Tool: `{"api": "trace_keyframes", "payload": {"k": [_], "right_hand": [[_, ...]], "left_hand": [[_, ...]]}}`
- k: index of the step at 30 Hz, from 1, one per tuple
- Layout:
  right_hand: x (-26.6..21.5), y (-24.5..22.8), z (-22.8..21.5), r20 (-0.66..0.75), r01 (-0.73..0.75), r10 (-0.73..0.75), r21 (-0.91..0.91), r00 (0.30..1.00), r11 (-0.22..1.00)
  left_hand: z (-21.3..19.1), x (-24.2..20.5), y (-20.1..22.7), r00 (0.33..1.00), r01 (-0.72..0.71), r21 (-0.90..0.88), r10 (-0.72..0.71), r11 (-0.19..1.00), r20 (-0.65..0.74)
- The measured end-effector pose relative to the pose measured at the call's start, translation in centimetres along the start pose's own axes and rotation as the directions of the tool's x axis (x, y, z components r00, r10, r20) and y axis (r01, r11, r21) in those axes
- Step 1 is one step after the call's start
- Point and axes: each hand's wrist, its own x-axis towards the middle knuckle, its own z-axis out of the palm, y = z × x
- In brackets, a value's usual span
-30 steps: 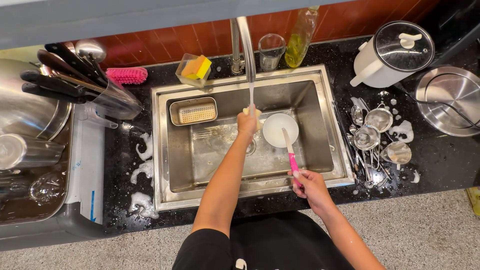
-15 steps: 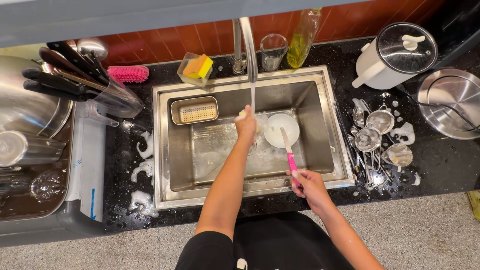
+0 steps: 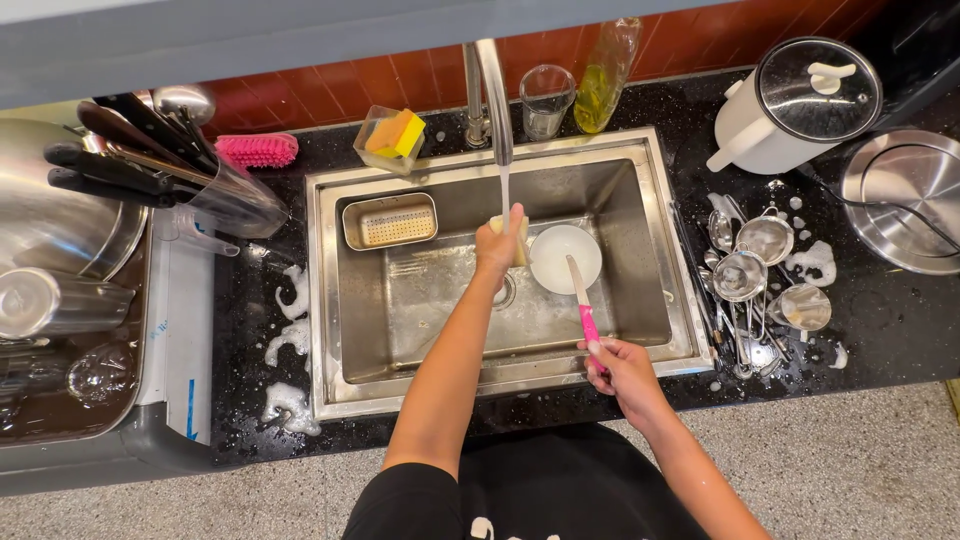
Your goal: The person is washing dishes and cleaning the kitchen sink using a sponge and soap.
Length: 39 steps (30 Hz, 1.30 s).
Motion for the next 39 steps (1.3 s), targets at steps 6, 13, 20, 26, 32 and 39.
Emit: {"api": "trace_keyframes", "payload": {"k": [6, 13, 20, 26, 32, 39], "right_hand": [[0.0, -0.2, 0.3, -0.008, 0.004, -0.004, -0.008, 1.000, 1.000], [-0.1, -0.3, -0.2, -0.021, 0.018, -0.018, 0.005, 1.000, 1.000], [0.0, 0.1, -3.0, -0.042, 0.041, -0.039, 0.053, 0.998, 0.998], [0.1, 0.4, -5.5, -0.079, 0.051, -0.043, 0.108, 0.996, 0.993], [0.9, 0.6, -7.3, -0.084, 0.060, -0.048, 0.146, 0.995, 0.987], [2.3, 0.4, -10.0, -0.031, 0.047, -0.044, 0.113, 0.999, 0.993]], "left_hand": [[1.9, 3.7, -3.8, 0.989, -0.082, -0.017, 0.079, 0.996, -0.128], [2.0, 2.4, -5.3, 0.972, 0.055, 0.091, -0.033, 0.994, -0.231], [4.6, -2.4, -0.9, 0.989, 0.030, 0.054, -0.038, 0.998, 0.145], [8.9, -2.2, 6.1, 0.931, -0.340, -0.050, 0.343, 0.939, 0.123], [9.3, -3.7, 17.0, 0.711, -0.616, 0.336, 0.686, 0.713, -0.154], [10.1, 3.1, 16.6, 0.367, -0.569, 0.815, 0.921, 0.109, 0.133]]}}
